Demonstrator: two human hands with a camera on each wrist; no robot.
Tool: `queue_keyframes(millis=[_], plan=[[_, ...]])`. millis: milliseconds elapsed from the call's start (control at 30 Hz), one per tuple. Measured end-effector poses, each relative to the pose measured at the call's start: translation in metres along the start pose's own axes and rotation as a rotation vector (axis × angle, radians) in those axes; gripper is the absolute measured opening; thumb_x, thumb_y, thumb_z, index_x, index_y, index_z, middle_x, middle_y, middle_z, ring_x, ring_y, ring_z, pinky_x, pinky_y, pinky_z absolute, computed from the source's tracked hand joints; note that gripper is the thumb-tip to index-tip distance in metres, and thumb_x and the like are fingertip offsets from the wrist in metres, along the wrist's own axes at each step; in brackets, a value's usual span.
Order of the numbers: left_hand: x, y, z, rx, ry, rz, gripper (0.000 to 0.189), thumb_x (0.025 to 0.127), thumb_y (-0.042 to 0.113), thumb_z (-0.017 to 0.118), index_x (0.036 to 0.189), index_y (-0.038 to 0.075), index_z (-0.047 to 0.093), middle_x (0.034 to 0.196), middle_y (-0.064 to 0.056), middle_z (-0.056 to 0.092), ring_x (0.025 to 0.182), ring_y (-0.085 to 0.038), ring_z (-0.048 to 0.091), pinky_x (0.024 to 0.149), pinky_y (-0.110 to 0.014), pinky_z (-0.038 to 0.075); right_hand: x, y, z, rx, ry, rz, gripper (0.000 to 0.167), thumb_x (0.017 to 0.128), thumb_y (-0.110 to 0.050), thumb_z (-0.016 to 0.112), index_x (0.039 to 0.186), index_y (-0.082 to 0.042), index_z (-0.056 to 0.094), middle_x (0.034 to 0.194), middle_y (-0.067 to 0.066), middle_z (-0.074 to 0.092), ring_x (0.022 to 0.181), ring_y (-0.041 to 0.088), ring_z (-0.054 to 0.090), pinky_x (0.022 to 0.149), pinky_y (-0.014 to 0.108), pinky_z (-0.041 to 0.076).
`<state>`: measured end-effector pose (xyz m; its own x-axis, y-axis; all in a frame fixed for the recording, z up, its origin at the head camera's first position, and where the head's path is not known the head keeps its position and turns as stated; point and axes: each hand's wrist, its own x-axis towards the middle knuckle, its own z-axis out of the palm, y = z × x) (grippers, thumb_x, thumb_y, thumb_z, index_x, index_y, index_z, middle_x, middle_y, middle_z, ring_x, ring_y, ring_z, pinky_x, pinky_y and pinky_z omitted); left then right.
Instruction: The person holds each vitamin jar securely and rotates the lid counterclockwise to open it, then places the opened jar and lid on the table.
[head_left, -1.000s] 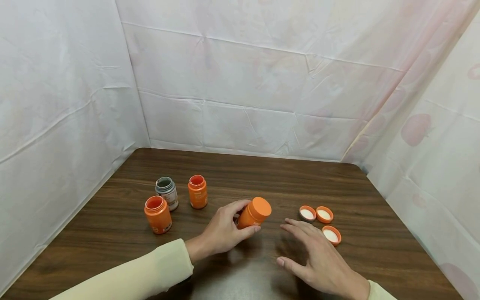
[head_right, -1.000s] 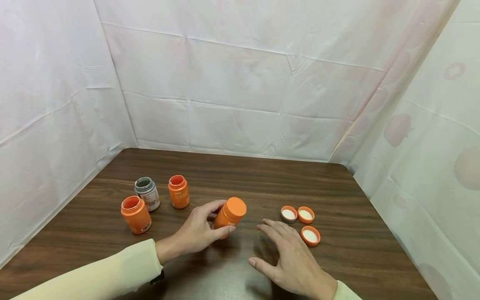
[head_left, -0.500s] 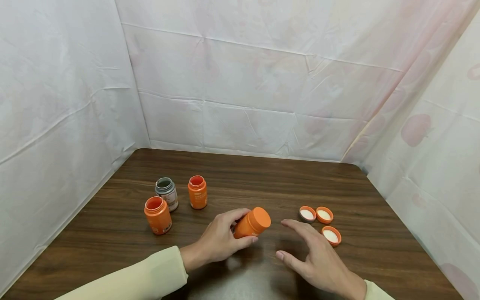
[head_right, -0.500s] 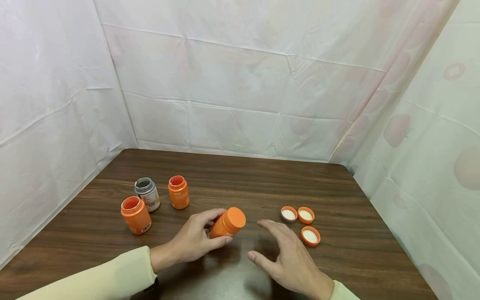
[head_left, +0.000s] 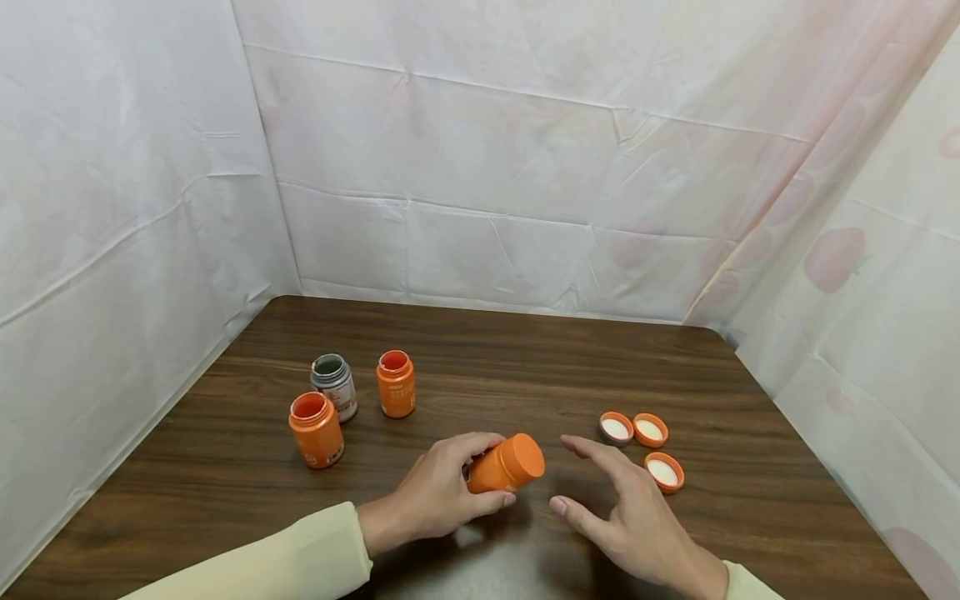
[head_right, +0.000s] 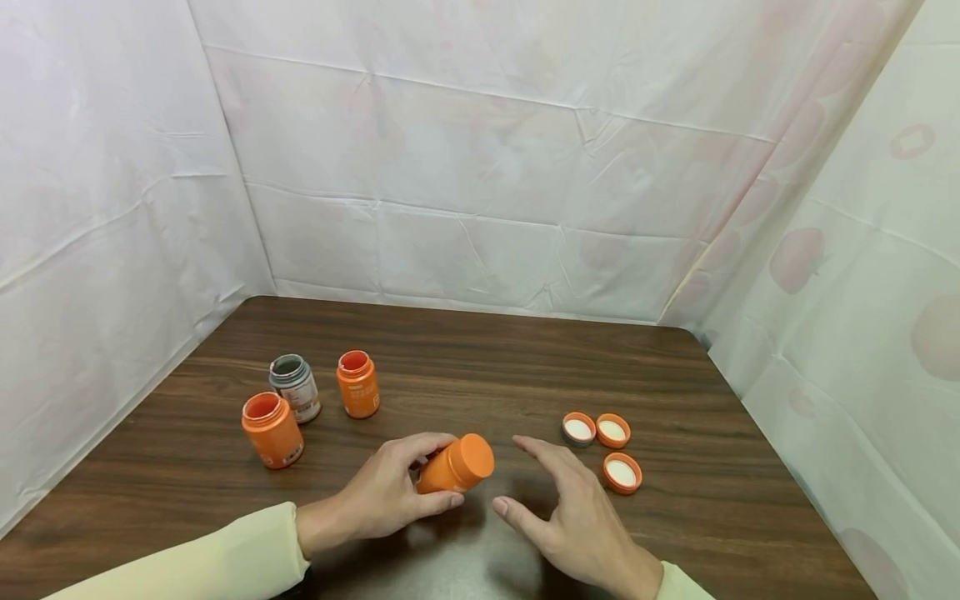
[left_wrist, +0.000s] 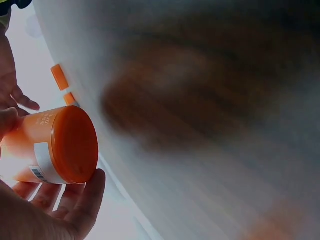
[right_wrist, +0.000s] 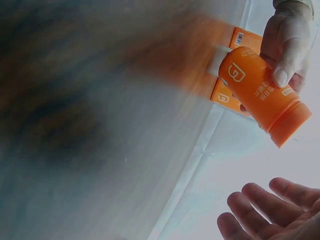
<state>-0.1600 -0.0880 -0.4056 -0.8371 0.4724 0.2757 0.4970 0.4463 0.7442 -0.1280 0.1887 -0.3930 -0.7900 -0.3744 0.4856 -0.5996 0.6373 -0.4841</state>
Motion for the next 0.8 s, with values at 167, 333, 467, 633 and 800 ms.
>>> queue_keyframes(millis=[167,333,467,633,800], plan=[[-0.003,0.002,0.0,0.038,-0.01,-0.005,0.052,0.083,0.038,0.087,0.129,0.029,0.066,0.114,0.016,0.066,0.093,-0.004,0.061,0.081,-0.03,0.052,0.002,-0.002,0.002,0.024,0.019,-0.017,0.067,0.085,-0.033,0.086,0.144,-0.028,0.055,0.136,-0.013,0.061,0.119,0.016,0.062,0.094,0.04,0.053],[-0.006,0.002,-0.001,0.067,-0.014,-0.01,0.051,0.082,0.038,0.088,0.127,0.029,0.066,0.112,0.016,0.066,0.092,-0.004,0.06,0.081,-0.03,0.052,0.003,-0.004,0.004,0.045,0.029,-0.029,0.068,0.084,-0.032,0.087,0.144,-0.028,0.055,0.137,-0.013,0.06,0.118,0.017,0.062,0.094,0.039,0.053],[-0.008,0.003,-0.001,0.081,-0.017,-0.011,0.051,0.082,0.038,0.088,0.127,0.027,0.067,0.112,0.015,0.066,0.092,-0.004,0.06,0.081,-0.03,0.052,0.004,-0.005,0.007,0.068,0.03,-0.049,0.069,0.083,-0.031,0.088,0.144,-0.025,0.055,0.137,-0.011,0.061,0.117,0.02,0.063,0.093,0.041,0.053],[-0.011,0.003,-0.001,0.094,-0.012,0.004,0.049,0.081,0.036,0.089,0.125,0.027,0.068,0.111,0.015,0.067,0.089,-0.004,0.059,0.077,-0.027,0.05,0.005,-0.008,0.01,0.079,0.025,-0.053,0.068,0.083,-0.032,0.087,0.143,-0.026,0.055,0.135,-0.013,0.061,0.116,0.02,0.063,0.094,0.038,0.053],[-0.013,0.004,-0.002,0.098,-0.018,0.003,0.047,0.082,0.037,0.088,0.124,0.028,0.068,0.111,0.015,0.066,0.087,-0.003,0.058,0.075,-0.025,0.05,0.007,-0.01,0.011,0.09,0.013,-0.067,0.067,0.084,-0.033,0.087,0.143,-0.025,0.055,0.135,-0.011,0.061,0.116,0.021,0.063,0.094,0.038,0.052]])
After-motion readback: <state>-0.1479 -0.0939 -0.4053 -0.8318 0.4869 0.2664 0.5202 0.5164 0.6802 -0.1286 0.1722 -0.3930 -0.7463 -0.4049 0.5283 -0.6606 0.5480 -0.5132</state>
